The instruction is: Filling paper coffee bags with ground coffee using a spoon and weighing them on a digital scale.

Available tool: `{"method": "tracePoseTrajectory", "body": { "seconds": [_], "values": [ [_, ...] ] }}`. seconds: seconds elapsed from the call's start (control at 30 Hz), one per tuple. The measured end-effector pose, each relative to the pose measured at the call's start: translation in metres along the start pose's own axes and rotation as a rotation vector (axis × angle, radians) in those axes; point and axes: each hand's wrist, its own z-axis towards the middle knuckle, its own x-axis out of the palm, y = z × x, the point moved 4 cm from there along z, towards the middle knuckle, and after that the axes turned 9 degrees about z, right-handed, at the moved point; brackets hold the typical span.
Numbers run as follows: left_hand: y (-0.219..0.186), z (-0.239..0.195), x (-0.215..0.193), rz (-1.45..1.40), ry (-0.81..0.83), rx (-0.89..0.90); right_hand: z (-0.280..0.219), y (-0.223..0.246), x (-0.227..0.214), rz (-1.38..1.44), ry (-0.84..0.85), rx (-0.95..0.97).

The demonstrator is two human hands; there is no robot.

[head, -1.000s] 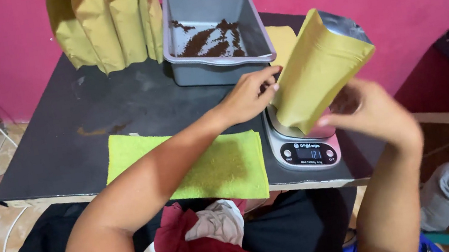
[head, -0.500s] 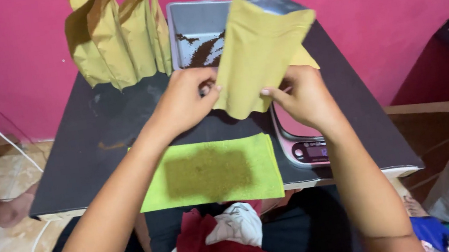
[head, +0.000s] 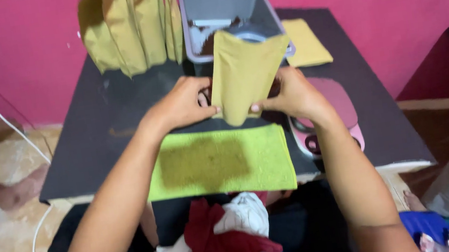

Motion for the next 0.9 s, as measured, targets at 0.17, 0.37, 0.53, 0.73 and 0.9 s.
{"method": "tracePoseTrajectory", "body": {
  "seconds": [0.17, 0.37, 0.53, 0.73, 0.9],
  "values": [
    [0.015, 0.005, 0.018, 0.015, -0.079, 0.072, -0.003, -0.022, 0.008, -0.049, -0.045, -0.017],
    [0.006, 0.004, 0.007, 0.036, -0.317, 0.250, -0.008, -0.023, -0.005, -0.080, -0.223, -0.229],
    [0.005, 0.007, 0.013, 0.019, -0.160, 0.137, -0.005, -0.036, -0.005, -0.133, -0.174, -0.142],
    [0.010, 0.003, 0.018, 0.024, -0.089, 0.089, -0.012, -0.019, -0.007, -0.038, -0.069, -0.037],
    [0.023, 0.010, 0.031, 0.088, -0.122, 0.074, -0.014, -0.023, -0.003, -0.048, -0.035, 0.003]
  ]
}}
